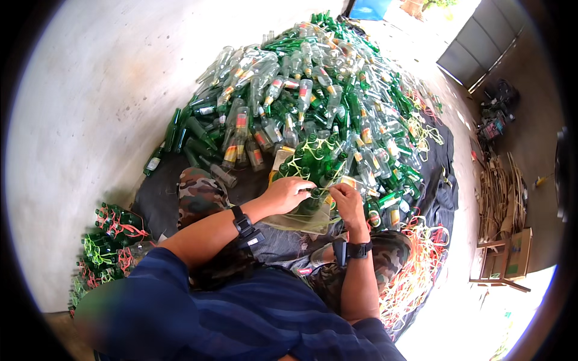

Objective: The person sits on the floor and ties green plastic bottles together using yellow rope. They pick up bottles from a large pile, thread the rope through the necks, and secure them into bundles.

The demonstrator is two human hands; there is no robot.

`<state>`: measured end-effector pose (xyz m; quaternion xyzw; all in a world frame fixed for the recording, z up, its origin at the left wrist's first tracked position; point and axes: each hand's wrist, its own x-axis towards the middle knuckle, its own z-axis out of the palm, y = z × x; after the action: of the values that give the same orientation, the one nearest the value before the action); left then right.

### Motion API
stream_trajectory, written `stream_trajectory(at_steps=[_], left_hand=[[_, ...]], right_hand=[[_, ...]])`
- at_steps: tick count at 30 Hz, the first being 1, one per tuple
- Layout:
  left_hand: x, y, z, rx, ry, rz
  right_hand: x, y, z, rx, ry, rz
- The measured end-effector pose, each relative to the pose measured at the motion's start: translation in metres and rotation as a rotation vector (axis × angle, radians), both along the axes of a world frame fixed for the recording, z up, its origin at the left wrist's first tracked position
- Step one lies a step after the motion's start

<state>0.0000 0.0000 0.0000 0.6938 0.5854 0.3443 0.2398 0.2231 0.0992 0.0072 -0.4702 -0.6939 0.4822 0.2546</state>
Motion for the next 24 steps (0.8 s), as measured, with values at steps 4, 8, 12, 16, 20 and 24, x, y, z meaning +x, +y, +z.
stream_trajectory(at_steps=[4,8,12,16,20,24], left_hand=[[0.002,-0.002,0.004,0.021,-0.016,0.011],[0.006,-0.001,0.014,0.001,-0.012,0.008],[0.005,-0.003,0.013,0.059,0.033,0.019],[0.007,-0.009,0.013,0.093,0.064,0.02],[0.01,-0.008,0.008,0.163,0.043,0.023],[0.009,-0.009,0.004,0.121,0.052,0.01]], right_hand=[[-0.001,0.0,-0.002,0.013,-0.006,-0.005],[-0.002,0.005,-0.012,0.035,-0.06,-0.045],[-0.012,0.003,-0.021,0.044,-0.01,-0.099],[-0.015,0.007,-0.017,0.025,-0.057,-0.037],[-0.018,0.011,-0.024,0.014,-0.026,-0.017],[-0.02,0.009,-0.025,-0.011,-0.001,-0.018]])
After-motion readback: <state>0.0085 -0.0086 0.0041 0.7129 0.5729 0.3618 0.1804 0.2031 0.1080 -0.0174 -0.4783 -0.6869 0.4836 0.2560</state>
